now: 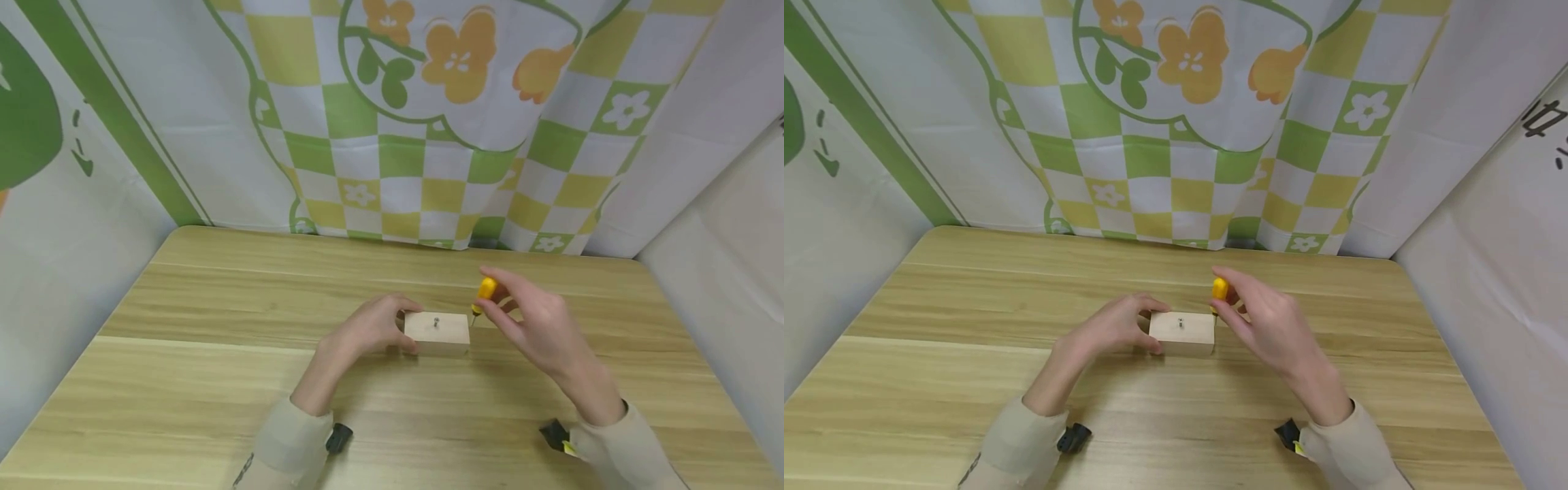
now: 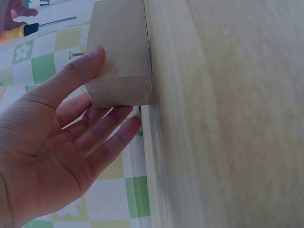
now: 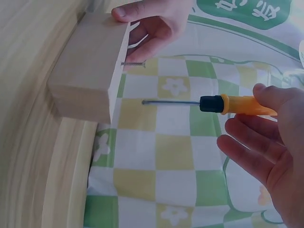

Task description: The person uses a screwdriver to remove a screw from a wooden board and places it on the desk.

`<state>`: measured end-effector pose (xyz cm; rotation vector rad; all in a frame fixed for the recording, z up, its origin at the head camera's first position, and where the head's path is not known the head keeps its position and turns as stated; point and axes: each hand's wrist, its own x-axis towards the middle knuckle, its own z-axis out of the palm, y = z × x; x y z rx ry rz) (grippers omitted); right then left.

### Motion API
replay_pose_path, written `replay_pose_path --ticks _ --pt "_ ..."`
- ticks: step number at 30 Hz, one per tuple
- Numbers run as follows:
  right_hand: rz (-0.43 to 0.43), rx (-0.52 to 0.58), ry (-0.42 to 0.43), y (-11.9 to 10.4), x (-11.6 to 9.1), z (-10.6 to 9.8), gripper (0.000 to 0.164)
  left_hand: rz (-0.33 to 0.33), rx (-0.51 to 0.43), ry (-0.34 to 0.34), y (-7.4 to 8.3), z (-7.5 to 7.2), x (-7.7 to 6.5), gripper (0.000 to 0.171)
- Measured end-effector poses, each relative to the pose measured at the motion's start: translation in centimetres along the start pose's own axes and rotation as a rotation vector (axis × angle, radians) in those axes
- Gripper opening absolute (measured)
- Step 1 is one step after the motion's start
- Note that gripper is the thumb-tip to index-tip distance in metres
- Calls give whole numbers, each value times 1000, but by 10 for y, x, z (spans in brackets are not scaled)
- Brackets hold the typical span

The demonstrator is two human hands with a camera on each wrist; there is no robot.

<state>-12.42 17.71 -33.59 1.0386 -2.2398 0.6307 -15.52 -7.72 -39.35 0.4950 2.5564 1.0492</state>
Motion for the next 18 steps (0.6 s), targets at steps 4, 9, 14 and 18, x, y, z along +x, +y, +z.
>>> replay_pose_path --ticks 4,9,14,18 --pt "0 -4 -9 -4 6 2 61 2 5 -1 0 0 0 63" --pt "11 51 -16 -4 12 9 61 1 13 -6 -1 0 0 62" --pt "11 73 -18 -5 19 15 59 -5 11 -9 -1 -1 0 63" --pt "17 93 -20 -7 23 19 58 0 5 -11 -2 -1 1 63"
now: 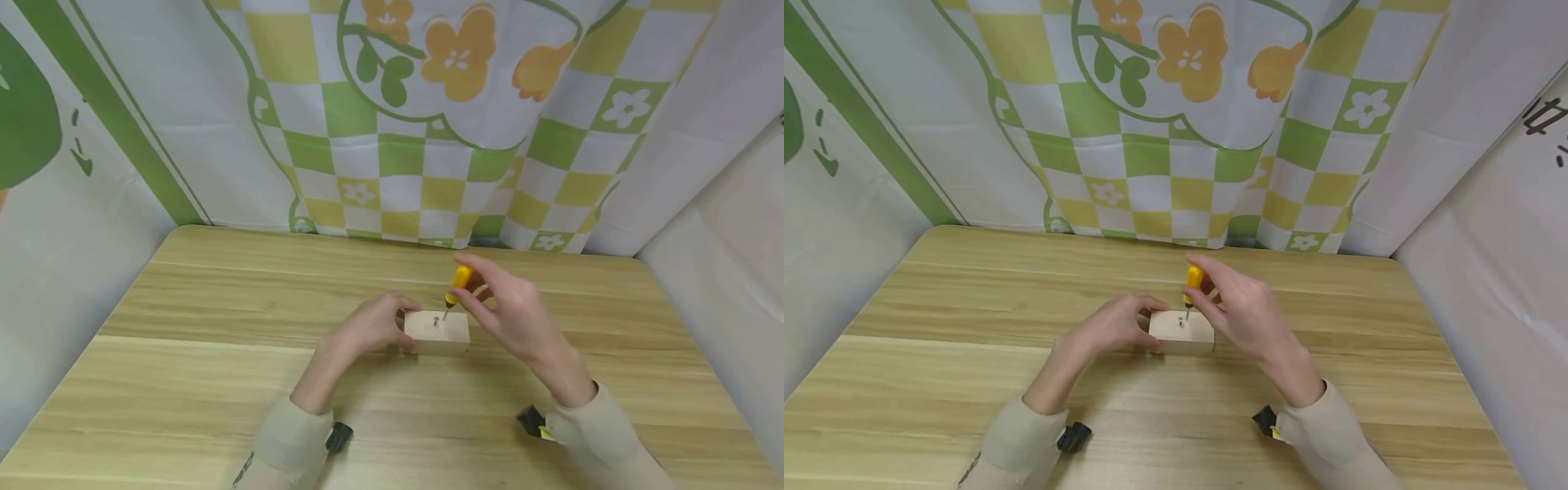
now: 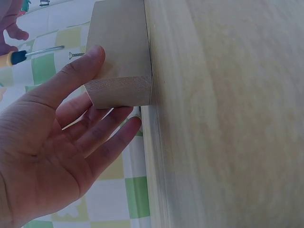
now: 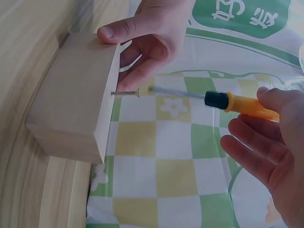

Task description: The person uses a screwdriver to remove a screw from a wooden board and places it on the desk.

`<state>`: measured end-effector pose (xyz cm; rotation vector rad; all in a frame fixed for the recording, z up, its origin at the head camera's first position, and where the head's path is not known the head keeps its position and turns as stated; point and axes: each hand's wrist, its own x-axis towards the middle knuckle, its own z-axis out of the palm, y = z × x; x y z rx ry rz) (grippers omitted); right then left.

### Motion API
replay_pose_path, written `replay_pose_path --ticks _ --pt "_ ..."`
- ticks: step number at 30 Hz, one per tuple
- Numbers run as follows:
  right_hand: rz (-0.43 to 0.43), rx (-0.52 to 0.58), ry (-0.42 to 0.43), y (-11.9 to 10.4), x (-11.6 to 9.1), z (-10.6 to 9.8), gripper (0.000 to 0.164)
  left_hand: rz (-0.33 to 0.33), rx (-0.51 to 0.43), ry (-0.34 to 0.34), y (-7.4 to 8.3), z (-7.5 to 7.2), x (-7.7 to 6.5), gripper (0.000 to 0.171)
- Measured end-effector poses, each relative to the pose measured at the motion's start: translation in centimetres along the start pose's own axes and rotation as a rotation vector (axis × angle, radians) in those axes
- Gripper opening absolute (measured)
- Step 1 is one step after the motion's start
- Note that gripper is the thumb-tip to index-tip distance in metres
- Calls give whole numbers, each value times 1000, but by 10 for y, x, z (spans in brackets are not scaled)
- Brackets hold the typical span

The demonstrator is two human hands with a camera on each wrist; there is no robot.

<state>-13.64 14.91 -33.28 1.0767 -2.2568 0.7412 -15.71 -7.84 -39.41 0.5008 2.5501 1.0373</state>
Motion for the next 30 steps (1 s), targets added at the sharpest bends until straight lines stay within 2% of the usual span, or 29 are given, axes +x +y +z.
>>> replay_pose_path --ticks 23,30 --pt "5 3 7 1 9 12 51 8 -7 4 1 -1 -1 60" --pt "66 10 -4 -1 10 13 49 6 -1 9 1 -1 -2 59"
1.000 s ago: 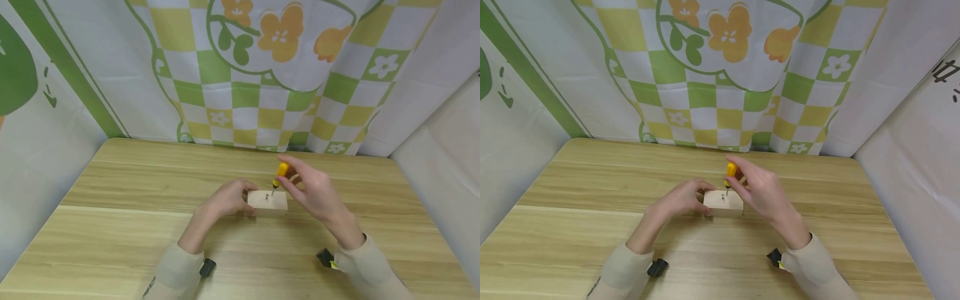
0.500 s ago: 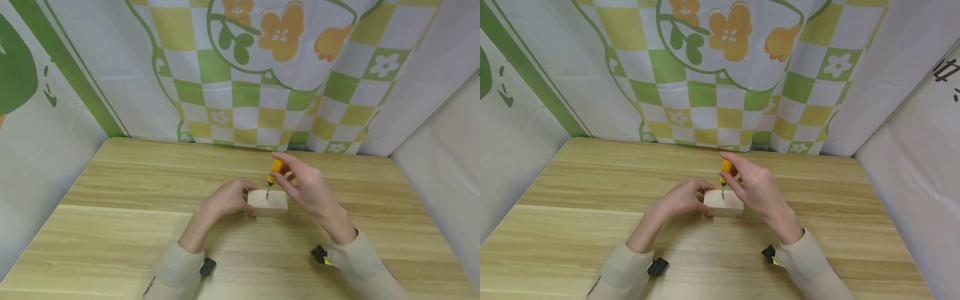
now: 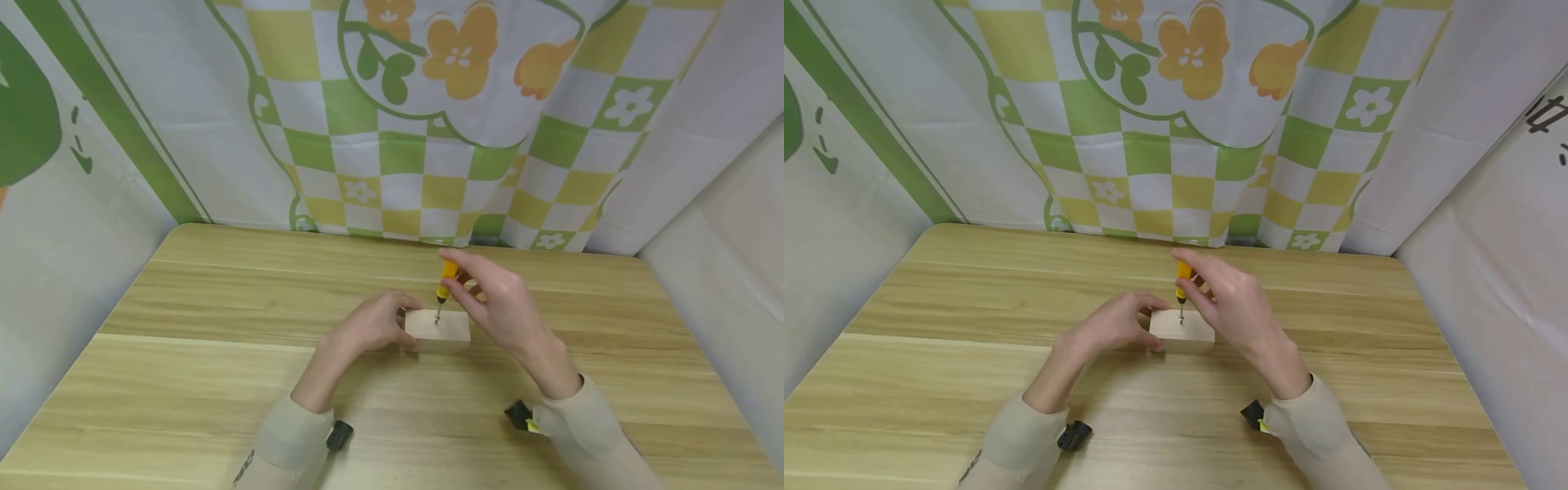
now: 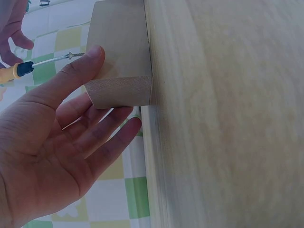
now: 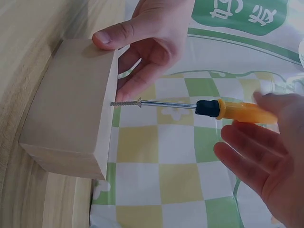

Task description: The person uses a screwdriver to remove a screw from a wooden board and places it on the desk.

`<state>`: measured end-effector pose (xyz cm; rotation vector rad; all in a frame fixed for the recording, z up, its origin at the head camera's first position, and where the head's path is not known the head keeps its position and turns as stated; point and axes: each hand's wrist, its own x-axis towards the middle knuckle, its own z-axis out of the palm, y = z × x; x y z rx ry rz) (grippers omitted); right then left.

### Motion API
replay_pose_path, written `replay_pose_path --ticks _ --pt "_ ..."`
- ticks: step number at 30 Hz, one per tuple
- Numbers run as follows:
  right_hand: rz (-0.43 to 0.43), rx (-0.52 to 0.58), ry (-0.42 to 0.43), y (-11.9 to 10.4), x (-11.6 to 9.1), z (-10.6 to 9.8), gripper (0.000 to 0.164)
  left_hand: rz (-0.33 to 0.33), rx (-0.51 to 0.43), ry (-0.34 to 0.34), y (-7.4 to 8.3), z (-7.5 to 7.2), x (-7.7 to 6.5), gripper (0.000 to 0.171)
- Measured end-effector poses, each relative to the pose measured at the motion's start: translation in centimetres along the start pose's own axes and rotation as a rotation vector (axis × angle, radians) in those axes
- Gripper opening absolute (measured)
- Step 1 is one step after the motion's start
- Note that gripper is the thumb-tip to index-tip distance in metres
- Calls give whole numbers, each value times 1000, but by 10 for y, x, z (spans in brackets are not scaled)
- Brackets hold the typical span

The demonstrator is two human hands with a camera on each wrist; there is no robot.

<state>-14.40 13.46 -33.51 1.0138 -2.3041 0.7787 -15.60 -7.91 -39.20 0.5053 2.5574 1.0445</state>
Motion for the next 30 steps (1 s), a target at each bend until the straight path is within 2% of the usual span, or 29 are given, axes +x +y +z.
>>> replay_pose_path --ticks 5,10,17,25,30 --pt "32 72 59 -3 2 2 45 -6 7 6 1 0 0 61" --pt "33 86 110 -2 3 7 42 -1 2 7 1 0 1 61" --pt "40 119 117 -3 3 11 41 -6 0 8 1 1 1 61" --pt "19 91 140 -6 5 13 38 -2 -1 12 1 0 1 62" --pt "31 99 116 -9 6 14 37 -3 8 7 2 0 1 61"
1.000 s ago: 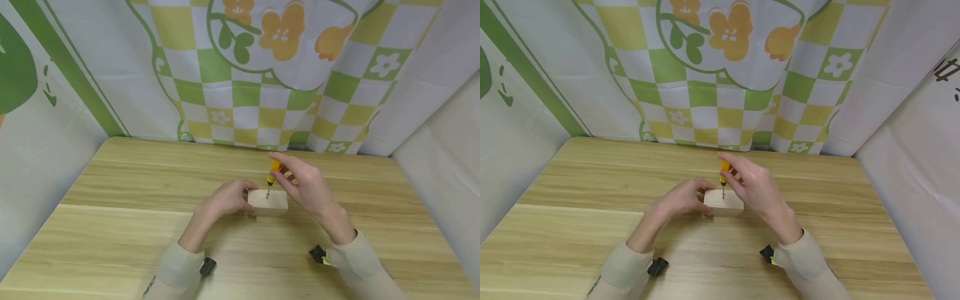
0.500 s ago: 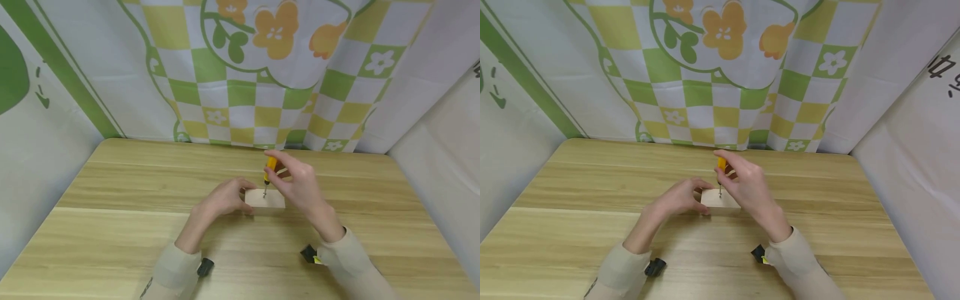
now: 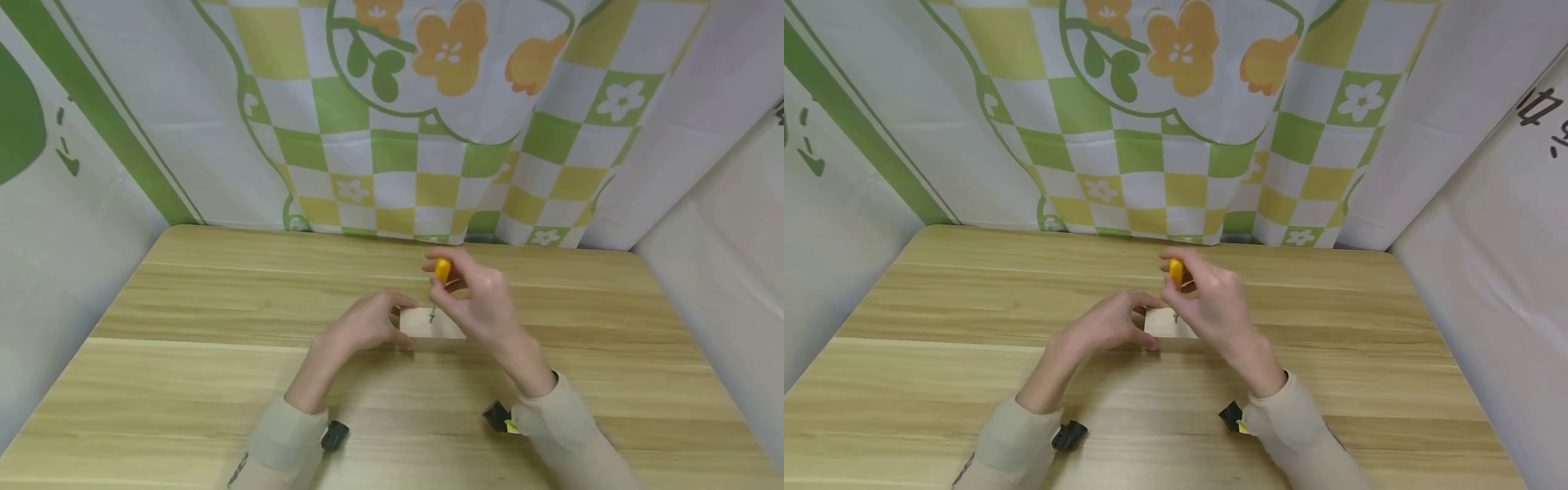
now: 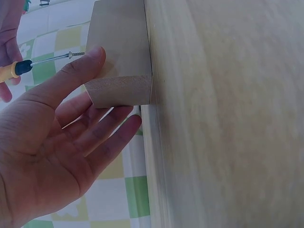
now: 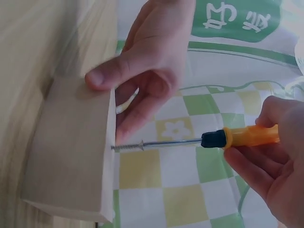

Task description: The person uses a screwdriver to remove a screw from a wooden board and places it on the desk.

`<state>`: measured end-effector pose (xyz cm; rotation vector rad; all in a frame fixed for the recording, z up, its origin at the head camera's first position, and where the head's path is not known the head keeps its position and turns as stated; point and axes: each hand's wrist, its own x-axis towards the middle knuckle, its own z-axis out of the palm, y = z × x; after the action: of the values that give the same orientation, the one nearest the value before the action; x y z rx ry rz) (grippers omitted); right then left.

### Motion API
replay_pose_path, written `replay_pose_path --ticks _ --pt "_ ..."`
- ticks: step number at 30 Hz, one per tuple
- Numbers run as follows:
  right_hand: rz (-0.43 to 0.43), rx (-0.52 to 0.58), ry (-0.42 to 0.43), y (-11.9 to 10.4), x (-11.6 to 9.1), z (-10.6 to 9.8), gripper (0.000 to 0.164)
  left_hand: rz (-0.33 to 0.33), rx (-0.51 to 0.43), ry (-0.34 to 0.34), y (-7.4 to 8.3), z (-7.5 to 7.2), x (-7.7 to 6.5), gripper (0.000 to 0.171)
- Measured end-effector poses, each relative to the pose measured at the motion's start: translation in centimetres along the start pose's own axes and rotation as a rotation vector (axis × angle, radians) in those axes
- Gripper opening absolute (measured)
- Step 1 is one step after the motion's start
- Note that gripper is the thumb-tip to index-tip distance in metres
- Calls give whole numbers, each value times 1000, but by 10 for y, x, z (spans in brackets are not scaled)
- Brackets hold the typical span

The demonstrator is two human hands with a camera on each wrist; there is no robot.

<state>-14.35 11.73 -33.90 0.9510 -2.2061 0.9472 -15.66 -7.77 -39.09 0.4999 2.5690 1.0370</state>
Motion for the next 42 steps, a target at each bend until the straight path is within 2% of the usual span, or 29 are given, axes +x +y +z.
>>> replay_pose_path --ticks 10,16,20,23,25,33,42 --pt "37 -28 -58 -5 0 -4 37 -2 -3 -12 1 0 0 61" --pt "32 3 -81 -5 0 -4 37 0 -2 -11 0 -1 -1 60" --pt "115 62 -94 -2 -2 -5 35 5 5 -10 0 -1 0 60" --pt "187 71 -78 0 -5 -6 35 8 15 -12 0 -1 0 61" --pt "201 56 -63 1 -5 -8 35 11 19 -16 -1 0 0 62" --pt "131 -12 -46 -4 -3 -10 44 5 20 -15 -2 0 0 64" --pt "116 102 38 -4 -5 -6 39 11 20 -11 0 0 0 61"
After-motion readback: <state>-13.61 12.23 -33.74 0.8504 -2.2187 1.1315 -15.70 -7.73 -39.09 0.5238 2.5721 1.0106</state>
